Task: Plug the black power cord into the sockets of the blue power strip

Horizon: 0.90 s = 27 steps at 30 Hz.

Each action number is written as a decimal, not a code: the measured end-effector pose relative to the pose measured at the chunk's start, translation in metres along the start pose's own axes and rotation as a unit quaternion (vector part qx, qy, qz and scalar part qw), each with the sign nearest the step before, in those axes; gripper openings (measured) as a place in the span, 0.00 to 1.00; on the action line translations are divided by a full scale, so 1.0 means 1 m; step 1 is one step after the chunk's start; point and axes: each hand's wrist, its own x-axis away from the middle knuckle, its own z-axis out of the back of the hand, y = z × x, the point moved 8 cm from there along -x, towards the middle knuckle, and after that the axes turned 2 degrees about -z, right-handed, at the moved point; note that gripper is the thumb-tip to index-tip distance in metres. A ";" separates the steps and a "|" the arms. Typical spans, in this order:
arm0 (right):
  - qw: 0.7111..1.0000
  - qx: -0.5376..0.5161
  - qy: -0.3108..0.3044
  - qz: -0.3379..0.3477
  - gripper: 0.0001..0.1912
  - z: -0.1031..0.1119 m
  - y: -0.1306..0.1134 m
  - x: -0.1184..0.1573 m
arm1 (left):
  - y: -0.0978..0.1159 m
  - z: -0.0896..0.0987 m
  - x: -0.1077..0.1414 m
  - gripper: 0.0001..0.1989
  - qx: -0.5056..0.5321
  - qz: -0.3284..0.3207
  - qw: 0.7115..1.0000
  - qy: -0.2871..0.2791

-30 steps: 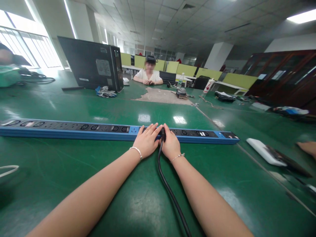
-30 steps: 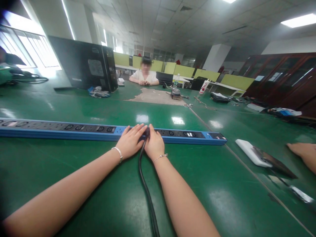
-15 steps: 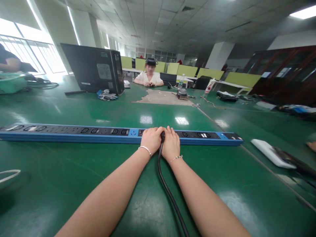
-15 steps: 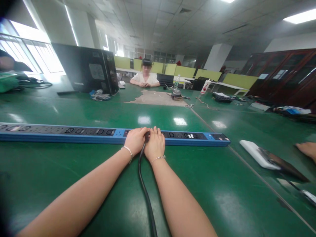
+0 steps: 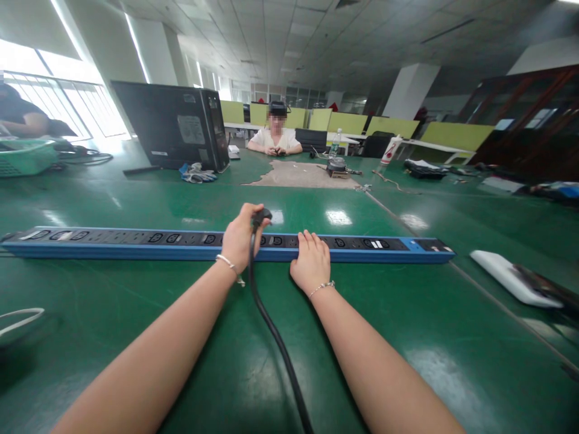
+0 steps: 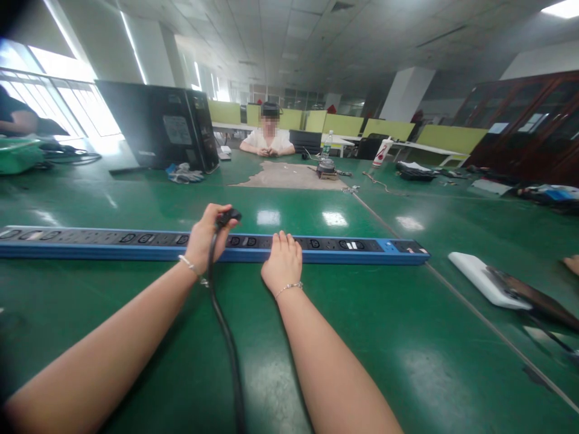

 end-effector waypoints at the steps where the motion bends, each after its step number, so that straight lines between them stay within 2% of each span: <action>1: 1.000 -0.001 0.001 0.000 0.30 0.000 0.000 0.000 | -0.015 0.011 0.001 0.16 -0.001 0.019 1.000 -0.004; 4: 1.000 -0.004 0.005 -0.002 0.30 0.000 0.000 -0.001 | -0.053 0.030 0.009 0.16 -0.021 0.046 0.997 -0.060; 7: 1.000 -0.006 0.008 -0.003 0.30 0.000 0.000 -0.001 | -0.068 0.031 0.019 0.17 -0.035 0.034 0.993 -0.107; 12: 1.000 -0.004 0.005 -0.001 0.30 0.001 -0.001 -0.001 | -0.067 0.021 0.020 0.16 -0.036 0.028 0.992 -0.117; 18: 1.000 -0.003 0.007 -0.005 0.30 0.001 -0.001 -0.001 | -0.063 0.023 0.014 0.17 -0.015 0.015 0.997 -0.070; 23: 1.000 -0.004 0.008 -0.005 0.30 0.001 -0.001 -0.001 | -0.065 0.013 0.015 0.16 -0.062 0.005 0.993 -0.101; 27: 1.000 -0.008 0.005 -0.004 0.30 0.001 -0.001 -0.001 | -0.058 0.009 0.017 0.16 -0.123 -0.048 0.984 -0.119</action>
